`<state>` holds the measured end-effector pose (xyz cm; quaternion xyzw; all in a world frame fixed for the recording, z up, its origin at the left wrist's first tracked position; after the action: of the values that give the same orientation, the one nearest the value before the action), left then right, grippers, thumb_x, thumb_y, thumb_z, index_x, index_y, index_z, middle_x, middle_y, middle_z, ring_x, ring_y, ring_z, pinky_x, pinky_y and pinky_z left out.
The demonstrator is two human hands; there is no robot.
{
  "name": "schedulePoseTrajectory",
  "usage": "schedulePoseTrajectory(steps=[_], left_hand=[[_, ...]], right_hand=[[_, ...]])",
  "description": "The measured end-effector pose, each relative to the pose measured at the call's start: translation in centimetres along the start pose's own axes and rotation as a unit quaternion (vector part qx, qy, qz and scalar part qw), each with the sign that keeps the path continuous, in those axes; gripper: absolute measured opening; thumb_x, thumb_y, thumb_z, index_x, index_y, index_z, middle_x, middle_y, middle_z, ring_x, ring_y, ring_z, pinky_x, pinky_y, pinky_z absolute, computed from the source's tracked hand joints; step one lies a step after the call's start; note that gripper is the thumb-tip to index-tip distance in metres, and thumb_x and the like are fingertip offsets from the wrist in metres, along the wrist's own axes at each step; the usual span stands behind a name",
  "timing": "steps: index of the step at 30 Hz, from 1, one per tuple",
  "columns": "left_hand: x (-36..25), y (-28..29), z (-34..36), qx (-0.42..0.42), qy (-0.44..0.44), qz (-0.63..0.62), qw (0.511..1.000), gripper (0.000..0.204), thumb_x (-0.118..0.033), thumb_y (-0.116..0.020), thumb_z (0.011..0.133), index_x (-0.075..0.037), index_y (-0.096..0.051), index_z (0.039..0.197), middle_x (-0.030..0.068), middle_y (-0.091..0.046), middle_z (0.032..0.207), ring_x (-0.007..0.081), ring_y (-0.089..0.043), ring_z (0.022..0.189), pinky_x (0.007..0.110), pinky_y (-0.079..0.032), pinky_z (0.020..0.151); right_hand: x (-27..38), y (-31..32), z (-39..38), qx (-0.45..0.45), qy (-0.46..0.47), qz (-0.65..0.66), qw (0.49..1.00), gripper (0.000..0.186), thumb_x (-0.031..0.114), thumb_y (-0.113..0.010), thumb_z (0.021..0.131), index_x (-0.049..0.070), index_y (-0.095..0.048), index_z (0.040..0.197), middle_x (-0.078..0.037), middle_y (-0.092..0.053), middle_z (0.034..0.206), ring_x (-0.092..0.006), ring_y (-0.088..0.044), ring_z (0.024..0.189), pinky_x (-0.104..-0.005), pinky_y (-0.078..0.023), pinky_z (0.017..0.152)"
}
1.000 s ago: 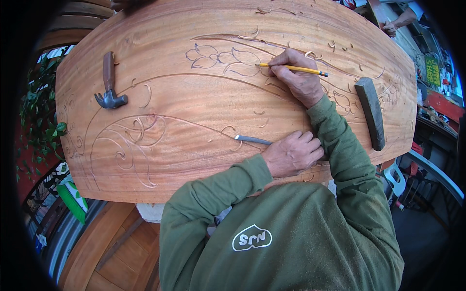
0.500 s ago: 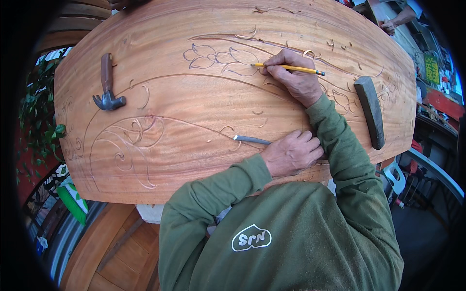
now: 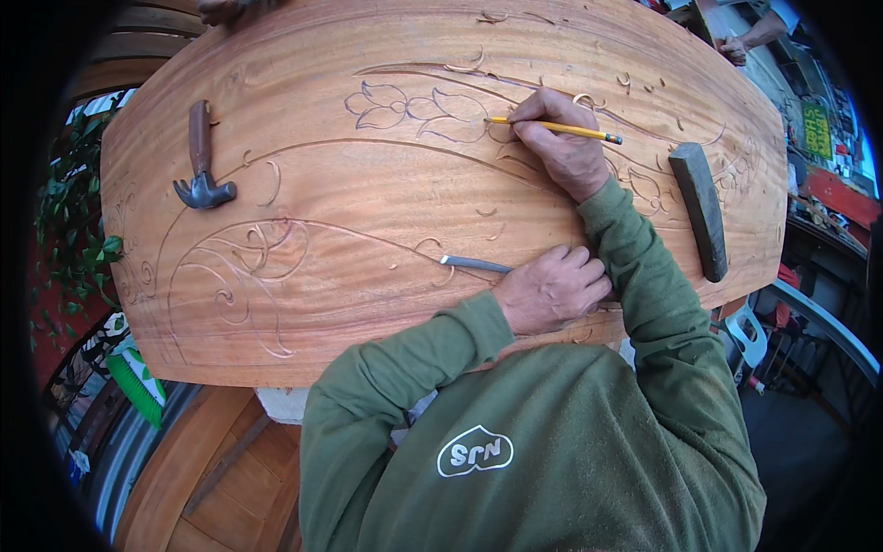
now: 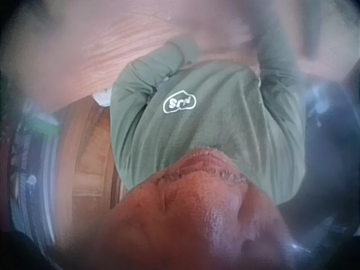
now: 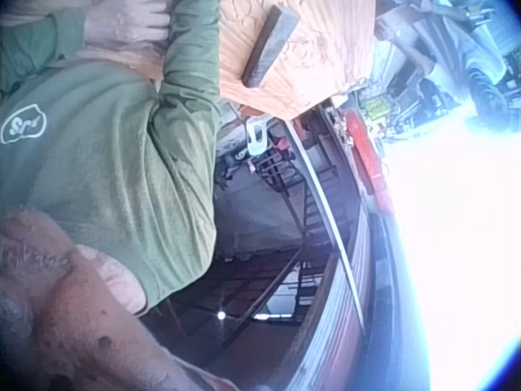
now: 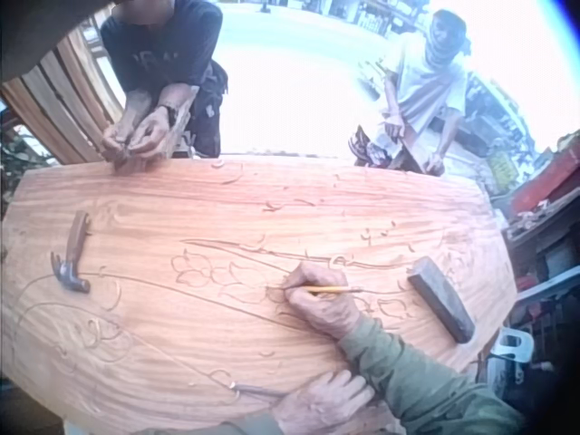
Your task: The person carves a decorative floral pattern into a large wooden board using a chisel and a wooden mallet. The person traces the design with a pencil, holds the chisel against the wood, and strikes it with the mallet to remove wood chips.
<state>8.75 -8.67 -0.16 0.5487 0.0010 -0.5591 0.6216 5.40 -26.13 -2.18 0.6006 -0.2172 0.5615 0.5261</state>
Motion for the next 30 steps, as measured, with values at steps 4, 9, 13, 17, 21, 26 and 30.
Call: schedulePoseTrajectory(steps=[4, 9, 13, 17, 21, 26, 30], left_hand=[[-0.02, -0.07, 0.00, 0.007, -0.003, 0.005, 1.000, 0.026, -0.031, -0.075, 0.089, -0.012, -0.065, 0.103, 0.0030, -0.055, 0.095, 0.0207, -0.058, 0.091, 0.035, -0.049, 0.076], [0.00, -0.09, -0.05, 0.004, -0.001, 0.001, 1.000, 0.026, -0.031, -0.074, 0.089, -0.011, -0.065, 0.104, 0.0031, -0.055, 0.095, 0.0208, -0.058, 0.091, 0.035, -0.049, 0.076], [0.02, -0.03, -0.03, 0.005, -0.001, -0.006, 1.000, 0.027, -0.031, -0.074, 0.090, -0.011, -0.066, 0.105, 0.0031, -0.055, 0.095, 0.0208, -0.058, 0.091, 0.035, -0.049, 0.077], [0.01, 0.03, -0.04, 0.007, -0.002, -0.007, 1.000, 0.027, -0.031, -0.074, 0.090, -0.011, -0.066, 0.105, 0.0031, -0.056, 0.096, 0.0208, -0.058, 0.091, 0.035, -0.049, 0.077], [0.04, -0.01, -0.07, 0.001, -0.001, -0.008, 1.000, 0.027, -0.030, -0.074, 0.090, -0.011, -0.065, 0.106, 0.0031, -0.055, 0.096, 0.0209, -0.058, 0.091, 0.035, -0.049, 0.077], [-0.01, -0.10, -0.10, 0.006, -0.002, -0.005, 1.000, 0.026, -0.030, -0.074, 0.090, -0.011, -0.064, 0.105, 0.0032, -0.055, 0.095, 0.0211, -0.058, 0.092, 0.035, -0.050, 0.078], [0.00, -0.11, -0.09, 0.006, -0.001, -0.001, 1.000, 0.025, -0.030, -0.074, 0.090, -0.012, -0.064, 0.104, 0.0034, -0.055, 0.095, 0.0213, -0.058, 0.092, 0.035, -0.050, 0.078]], right_hand=[[-0.38, 0.38, -0.07, 0.000, 0.017, -0.023, 1.000, 0.007, 0.005, -0.067, 0.086, -0.001, -0.071, 0.088, -0.006, -0.071, 0.080, -0.0114, -0.062, 0.072, -0.0290, -0.051, 0.066], [-0.31, 0.25, -0.15, -0.011, -0.024, 0.026, 0.999, 0.007, 0.006, -0.069, 0.086, 0.000, -0.070, 0.088, -0.006, -0.072, 0.080, -0.0130, -0.062, 0.071, -0.0295, -0.050, 0.065], [-0.27, 0.35, -0.10, -0.009, -0.009, -0.009, 1.000, 0.008, 0.007, -0.070, 0.086, -0.001, -0.070, 0.088, -0.007, -0.072, 0.080, -0.0131, -0.062, 0.071, -0.0296, -0.051, 0.066], [-0.17, 0.33, -0.15, -0.003, -0.015, 0.003, 1.000, 0.009, 0.008, -0.072, 0.088, -0.001, -0.071, 0.089, -0.007, -0.072, 0.080, -0.0131, -0.063, 0.072, -0.0303, -0.052, 0.067], [-0.31, 0.21, -0.15, -0.004, -0.023, 0.000, 1.000, 0.009, 0.008, -0.072, 0.088, -0.001, -0.072, 0.090, -0.007, -0.072, 0.081, -0.0127, -0.063, 0.073, -0.0300, -0.052, 0.067], [-0.37, -0.04, -0.19, 0.001, -0.023, 0.008, 1.000, 0.010, 0.009, -0.073, 0.090, 0.000, -0.074, 0.092, -0.005, -0.072, 0.081, -0.0103, -0.063, 0.073, -0.0274, -0.052, 0.067], [-0.14, -0.23, -0.13, 0.016, -0.024, 0.025, 0.999, 0.011, 0.009, -0.075, 0.091, 0.000, -0.077, 0.096, -0.004, -0.074, 0.084, -0.0083, -0.064, 0.075, -0.0258, -0.053, 0.068]])
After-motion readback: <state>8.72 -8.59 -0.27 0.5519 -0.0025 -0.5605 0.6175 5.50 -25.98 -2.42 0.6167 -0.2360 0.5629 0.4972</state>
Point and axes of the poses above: each hand's wrist, its own z-axis towards the middle knuckle, its own y-axis out of the back of the hand, x = y × z, the point moved 5 cm from there along z, towards the middle knuckle
